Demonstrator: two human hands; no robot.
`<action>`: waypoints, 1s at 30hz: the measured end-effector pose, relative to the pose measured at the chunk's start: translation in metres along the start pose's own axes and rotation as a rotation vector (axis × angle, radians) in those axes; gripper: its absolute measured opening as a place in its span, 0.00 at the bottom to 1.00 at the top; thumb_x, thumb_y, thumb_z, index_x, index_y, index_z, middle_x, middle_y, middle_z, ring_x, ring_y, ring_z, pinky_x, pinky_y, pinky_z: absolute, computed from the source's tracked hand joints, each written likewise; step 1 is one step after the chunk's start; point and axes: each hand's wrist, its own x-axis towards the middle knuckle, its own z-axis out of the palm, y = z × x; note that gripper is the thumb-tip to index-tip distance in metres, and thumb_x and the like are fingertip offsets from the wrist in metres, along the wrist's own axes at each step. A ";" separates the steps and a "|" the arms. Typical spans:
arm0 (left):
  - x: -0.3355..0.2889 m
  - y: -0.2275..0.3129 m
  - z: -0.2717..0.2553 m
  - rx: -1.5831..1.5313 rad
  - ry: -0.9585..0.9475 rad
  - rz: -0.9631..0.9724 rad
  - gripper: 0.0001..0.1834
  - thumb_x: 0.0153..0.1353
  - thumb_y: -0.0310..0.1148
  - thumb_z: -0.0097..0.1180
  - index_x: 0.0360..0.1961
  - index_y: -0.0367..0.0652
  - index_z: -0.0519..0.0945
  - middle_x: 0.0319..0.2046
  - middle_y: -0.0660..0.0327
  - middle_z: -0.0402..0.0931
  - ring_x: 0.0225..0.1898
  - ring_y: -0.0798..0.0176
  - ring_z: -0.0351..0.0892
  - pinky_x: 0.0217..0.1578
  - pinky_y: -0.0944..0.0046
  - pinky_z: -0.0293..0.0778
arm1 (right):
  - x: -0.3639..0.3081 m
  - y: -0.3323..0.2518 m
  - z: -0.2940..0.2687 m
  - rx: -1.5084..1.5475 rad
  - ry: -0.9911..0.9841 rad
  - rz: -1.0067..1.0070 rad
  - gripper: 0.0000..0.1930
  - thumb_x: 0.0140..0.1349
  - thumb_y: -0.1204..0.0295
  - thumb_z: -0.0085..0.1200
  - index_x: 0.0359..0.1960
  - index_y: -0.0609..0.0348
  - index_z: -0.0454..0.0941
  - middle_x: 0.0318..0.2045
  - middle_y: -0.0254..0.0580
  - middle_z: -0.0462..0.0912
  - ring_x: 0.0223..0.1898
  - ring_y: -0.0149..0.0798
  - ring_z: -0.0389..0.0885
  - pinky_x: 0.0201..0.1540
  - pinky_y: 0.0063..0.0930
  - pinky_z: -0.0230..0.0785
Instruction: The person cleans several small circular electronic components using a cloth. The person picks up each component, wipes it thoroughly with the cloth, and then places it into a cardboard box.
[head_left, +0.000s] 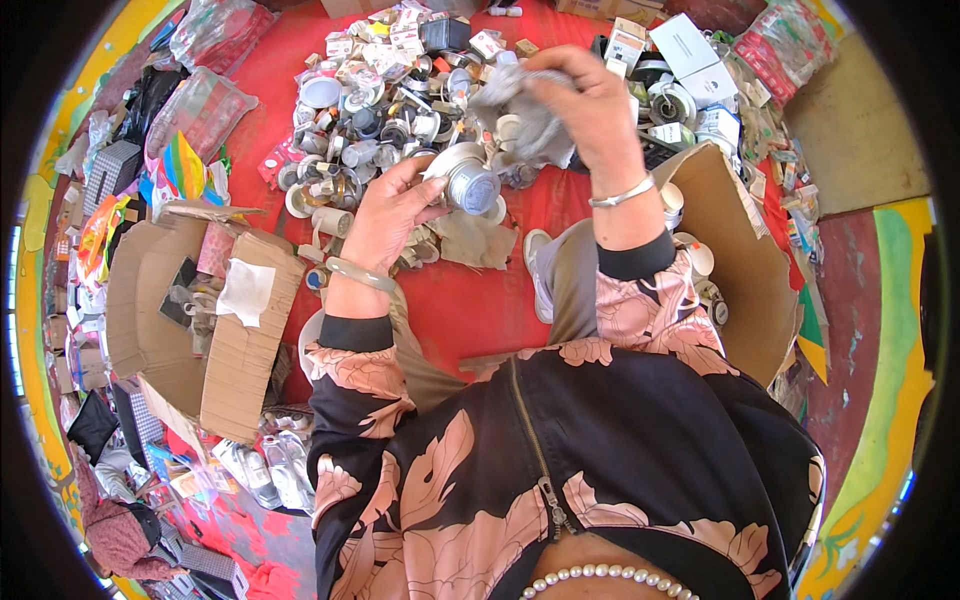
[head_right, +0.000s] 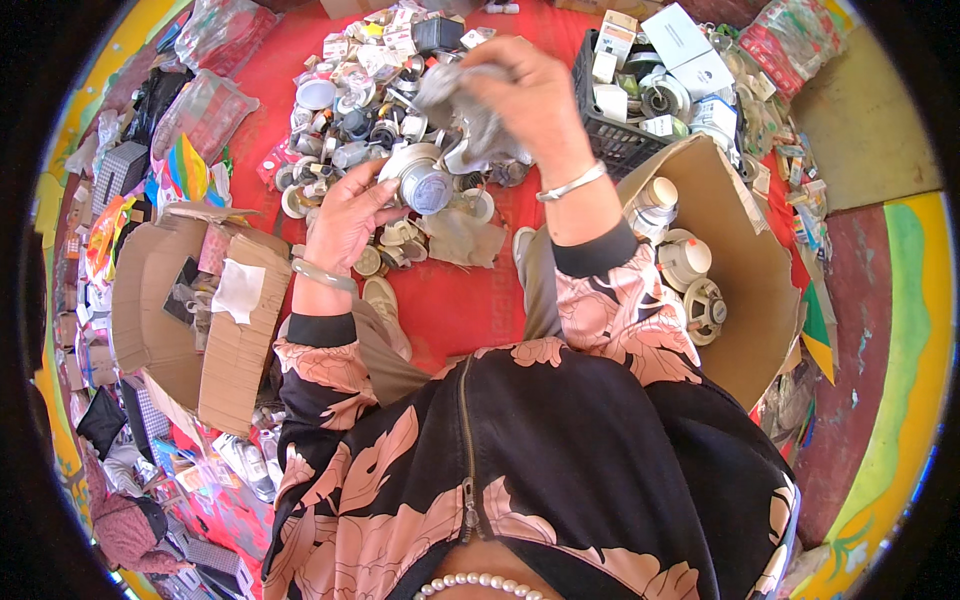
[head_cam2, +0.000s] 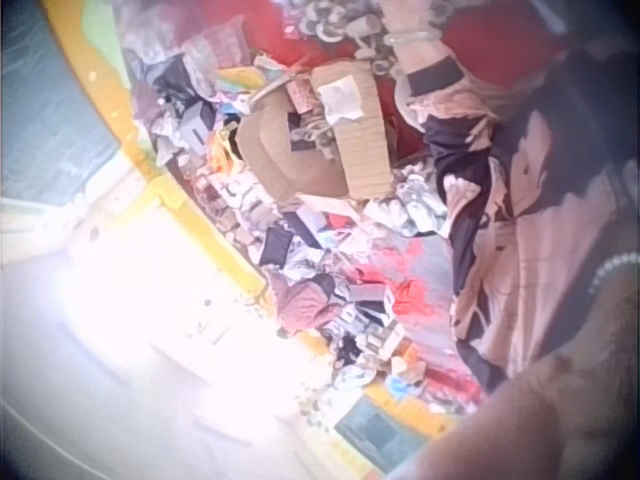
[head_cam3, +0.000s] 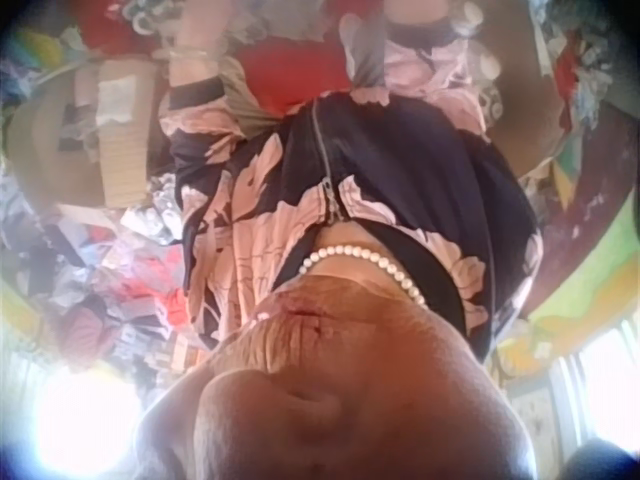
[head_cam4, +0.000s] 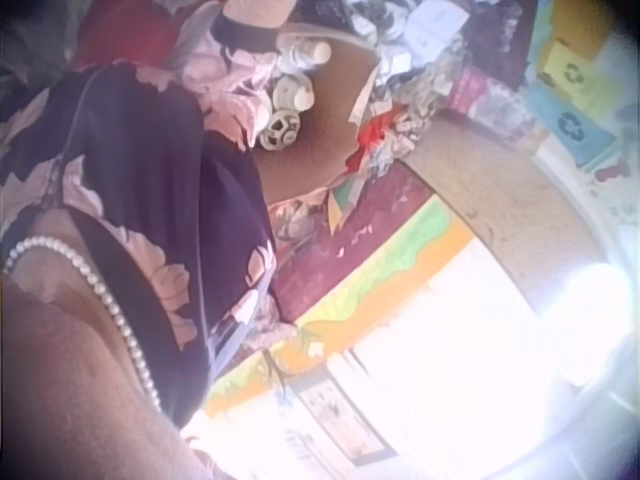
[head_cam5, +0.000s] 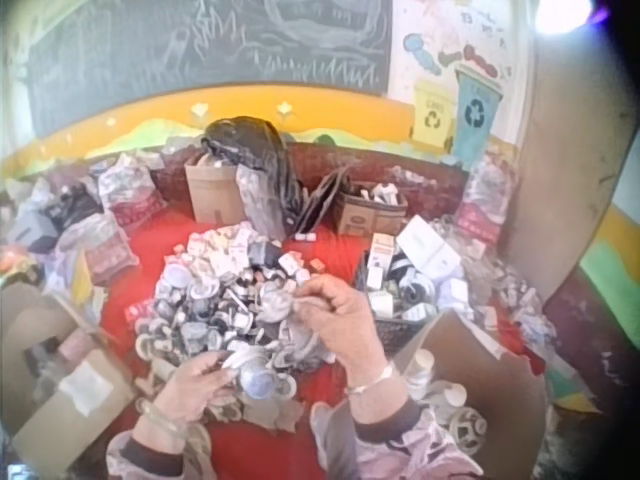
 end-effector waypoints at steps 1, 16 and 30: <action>0.001 -0.001 0.001 0.070 0.006 -0.028 0.19 0.59 0.28 0.51 0.51 0.32 0.68 0.41 0.58 0.74 0.43 0.65 0.75 0.42 0.62 0.76 | -0.001 0.004 0.005 -0.142 -0.084 -0.013 0.06 0.49 0.78 0.57 0.30 0.61 0.76 0.27 0.30 0.78 0.33 0.23 0.75 0.36 0.17 0.67; -0.001 -0.009 -0.005 0.214 -0.045 -0.093 0.10 0.56 0.28 0.55 0.38 0.33 0.75 0.31 0.61 0.76 0.31 0.69 0.77 0.31 0.69 0.77 | -0.004 0.024 0.019 -0.349 -0.808 0.089 0.08 0.45 0.73 0.53 0.28 0.61 0.73 0.27 0.33 0.75 0.33 0.30 0.72 0.40 0.24 0.64; -0.008 0.000 -0.001 0.129 -0.018 -0.081 0.11 0.54 0.28 0.57 0.38 0.33 0.77 0.29 0.62 0.77 0.28 0.70 0.76 0.29 0.70 0.75 | -0.004 0.020 0.017 -0.109 -0.827 0.102 0.06 0.44 0.77 0.53 0.26 0.61 0.74 0.28 0.31 0.75 0.33 0.24 0.71 0.40 0.19 0.63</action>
